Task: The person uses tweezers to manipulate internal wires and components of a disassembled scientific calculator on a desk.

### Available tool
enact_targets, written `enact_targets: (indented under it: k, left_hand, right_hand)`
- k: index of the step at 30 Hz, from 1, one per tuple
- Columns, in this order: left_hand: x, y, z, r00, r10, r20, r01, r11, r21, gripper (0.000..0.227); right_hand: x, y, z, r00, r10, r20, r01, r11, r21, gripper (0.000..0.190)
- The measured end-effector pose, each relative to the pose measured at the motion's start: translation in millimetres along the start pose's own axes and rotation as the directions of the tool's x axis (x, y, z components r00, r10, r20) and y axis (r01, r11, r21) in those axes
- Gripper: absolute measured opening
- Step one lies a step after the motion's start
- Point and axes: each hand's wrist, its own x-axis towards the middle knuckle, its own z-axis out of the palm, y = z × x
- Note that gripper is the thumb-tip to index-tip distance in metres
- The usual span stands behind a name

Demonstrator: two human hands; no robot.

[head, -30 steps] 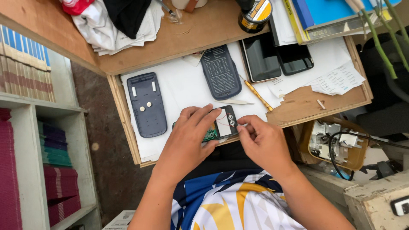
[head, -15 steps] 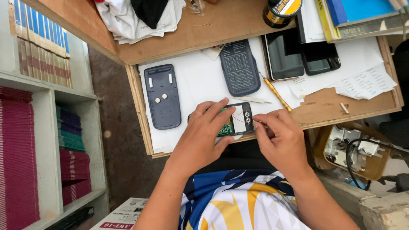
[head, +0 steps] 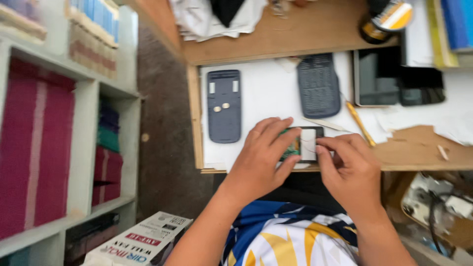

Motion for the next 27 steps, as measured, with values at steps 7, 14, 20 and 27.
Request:
enact_targets:
  k: [7, 14, 20, 27]
  left_hand:
    - [-18, -1, -53, 0.96, -0.116, -0.255, 0.103, 0.993, -0.064, 0.02]
    - [-30, -47, -83, 0.866, -0.195, -0.461, 0.244, 0.969, 0.048, 0.017]
    - [-22, -71, -88, 0.871, -0.281, -0.403, 0.315, 0.949, 0.018, 0.019]
    - [-14, -84, -89, 0.883, -0.274, -0.382, 0.302, 0.953, 0.015, 0.017]
  right_hand:
    - [25, -49, 19, 0.979, -0.113, 0.171, 0.108, 0.993, 0.04, 0.013]
    - [71, -64, 73, 0.91, -0.334, 0.245, 0.341, 0.94, 0.013, 0.016]
    - [101, -69, 107, 0.898, -0.293, 0.327, 0.33, 0.942, -0.064, 0.02]
    - [105, -63, 131, 0.891, -0.186, 0.415, 0.272, 0.949, -0.158, 0.022]
